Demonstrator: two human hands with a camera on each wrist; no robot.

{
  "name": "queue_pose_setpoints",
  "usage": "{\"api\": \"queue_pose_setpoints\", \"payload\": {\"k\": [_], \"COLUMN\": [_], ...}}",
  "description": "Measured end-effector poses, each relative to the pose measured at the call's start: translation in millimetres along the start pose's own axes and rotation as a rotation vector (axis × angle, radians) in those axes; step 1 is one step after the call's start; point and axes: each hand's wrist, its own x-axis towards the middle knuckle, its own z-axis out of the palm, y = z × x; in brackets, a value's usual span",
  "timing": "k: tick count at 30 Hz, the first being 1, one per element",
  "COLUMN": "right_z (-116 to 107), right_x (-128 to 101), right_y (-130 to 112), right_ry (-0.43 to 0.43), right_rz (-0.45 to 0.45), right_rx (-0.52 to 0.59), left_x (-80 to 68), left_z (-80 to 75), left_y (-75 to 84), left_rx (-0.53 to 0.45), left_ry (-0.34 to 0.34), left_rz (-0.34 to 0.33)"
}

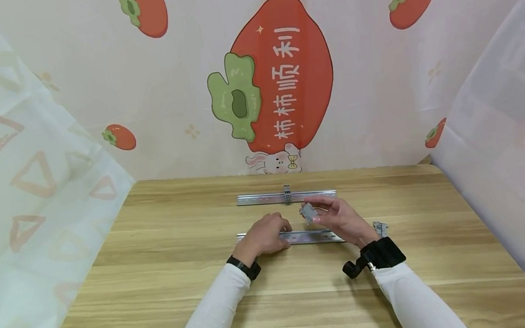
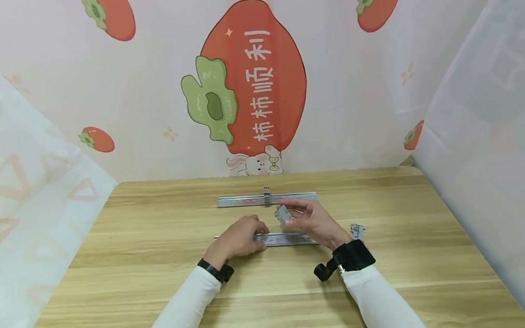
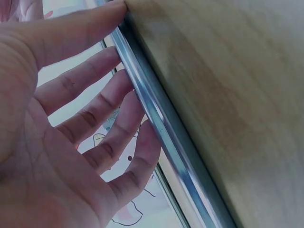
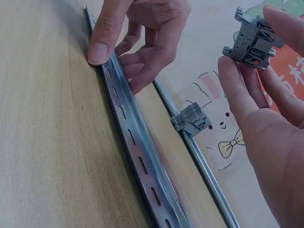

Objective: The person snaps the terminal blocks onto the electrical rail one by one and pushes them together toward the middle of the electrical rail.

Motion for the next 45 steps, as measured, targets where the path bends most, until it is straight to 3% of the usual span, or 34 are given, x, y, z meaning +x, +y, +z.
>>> {"api": "queue_pose_setpoints", "payload": {"k": [10,17,26,34,45], "right_z": [2.4,7.9,14.6,26.6,37.7], "right_x": [1.0,5.6,13.8,23.0,33.5], "right_y": [-3.7,-10.6,-5.3,-7.1,-10.1], "right_ry": [-0.008,0.061,0.007,-0.064,-0.087], "right_rz": [0.026,0.103,0.117,0.094,0.154], "right_rx": [-0.100,-0.439,-0.787,-0.919,-1.010], "left_x": [0.0,-1.4,-4.1,-5.5,-7.1], "left_z": [0.3,-0.1,-0.7,1.3,3.0], "left_y": [7.4,9.0,9.2,8.1,9.0], "left_rx": [0.030,0.042,0.041,0.022,0.010], "left_ry": [0.011,0.006,0.011,0.019,0.030], "left_rz": [-0.070,-0.095,-0.099,-0.102,-0.108]}}
